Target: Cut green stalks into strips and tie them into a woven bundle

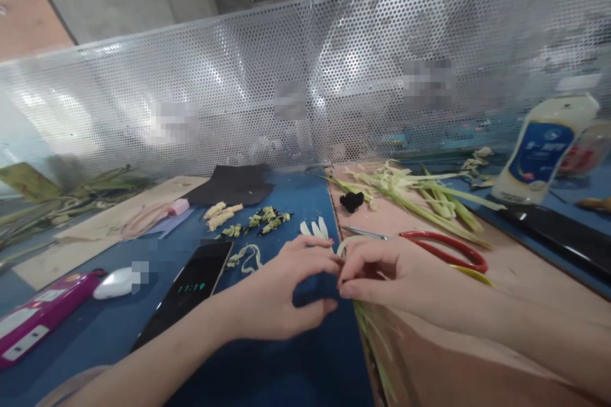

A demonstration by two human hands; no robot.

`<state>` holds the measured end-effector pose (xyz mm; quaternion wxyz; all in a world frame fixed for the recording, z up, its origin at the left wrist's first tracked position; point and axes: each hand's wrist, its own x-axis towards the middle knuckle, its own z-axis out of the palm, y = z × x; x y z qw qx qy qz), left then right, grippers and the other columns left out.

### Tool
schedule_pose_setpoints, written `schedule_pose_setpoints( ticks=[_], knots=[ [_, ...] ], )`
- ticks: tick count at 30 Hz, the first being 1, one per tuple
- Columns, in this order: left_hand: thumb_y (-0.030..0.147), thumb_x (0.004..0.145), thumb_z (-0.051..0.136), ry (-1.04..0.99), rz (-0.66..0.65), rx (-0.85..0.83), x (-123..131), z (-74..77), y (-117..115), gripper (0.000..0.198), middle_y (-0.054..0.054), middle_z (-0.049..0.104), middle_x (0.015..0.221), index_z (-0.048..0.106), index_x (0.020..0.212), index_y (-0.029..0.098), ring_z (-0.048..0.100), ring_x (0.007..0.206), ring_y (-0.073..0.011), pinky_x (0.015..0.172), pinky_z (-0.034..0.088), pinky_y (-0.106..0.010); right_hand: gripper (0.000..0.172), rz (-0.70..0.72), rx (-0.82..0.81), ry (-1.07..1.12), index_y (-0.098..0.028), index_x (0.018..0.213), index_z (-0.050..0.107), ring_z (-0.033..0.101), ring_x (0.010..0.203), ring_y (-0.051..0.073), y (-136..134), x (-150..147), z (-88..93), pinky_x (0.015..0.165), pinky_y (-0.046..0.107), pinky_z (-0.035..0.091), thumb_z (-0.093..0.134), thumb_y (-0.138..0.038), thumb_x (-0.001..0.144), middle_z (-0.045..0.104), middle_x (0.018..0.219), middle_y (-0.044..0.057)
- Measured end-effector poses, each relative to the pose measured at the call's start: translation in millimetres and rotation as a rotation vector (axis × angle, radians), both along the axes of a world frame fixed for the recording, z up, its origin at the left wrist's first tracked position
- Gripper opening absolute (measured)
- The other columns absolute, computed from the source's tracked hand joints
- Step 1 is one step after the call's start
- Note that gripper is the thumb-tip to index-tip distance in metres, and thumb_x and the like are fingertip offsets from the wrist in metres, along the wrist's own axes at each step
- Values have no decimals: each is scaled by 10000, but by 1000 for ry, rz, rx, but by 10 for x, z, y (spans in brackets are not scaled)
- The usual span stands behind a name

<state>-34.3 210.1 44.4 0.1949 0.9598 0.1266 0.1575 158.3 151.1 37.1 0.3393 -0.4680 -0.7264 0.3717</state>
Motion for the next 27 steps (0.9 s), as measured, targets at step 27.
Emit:
schedule_pose_setpoints(
  ticks=[27],
  knots=[
    [464,780,577,231,152,272,184,-80,-234,304,-46,647,779,662,805,173,516,814,-204,731,389,-321,292,156,-374,-28,-171,731,523,464,679,116,139,225,-24,611,244,342,692,-408,703,536,727,-18]
  ],
)
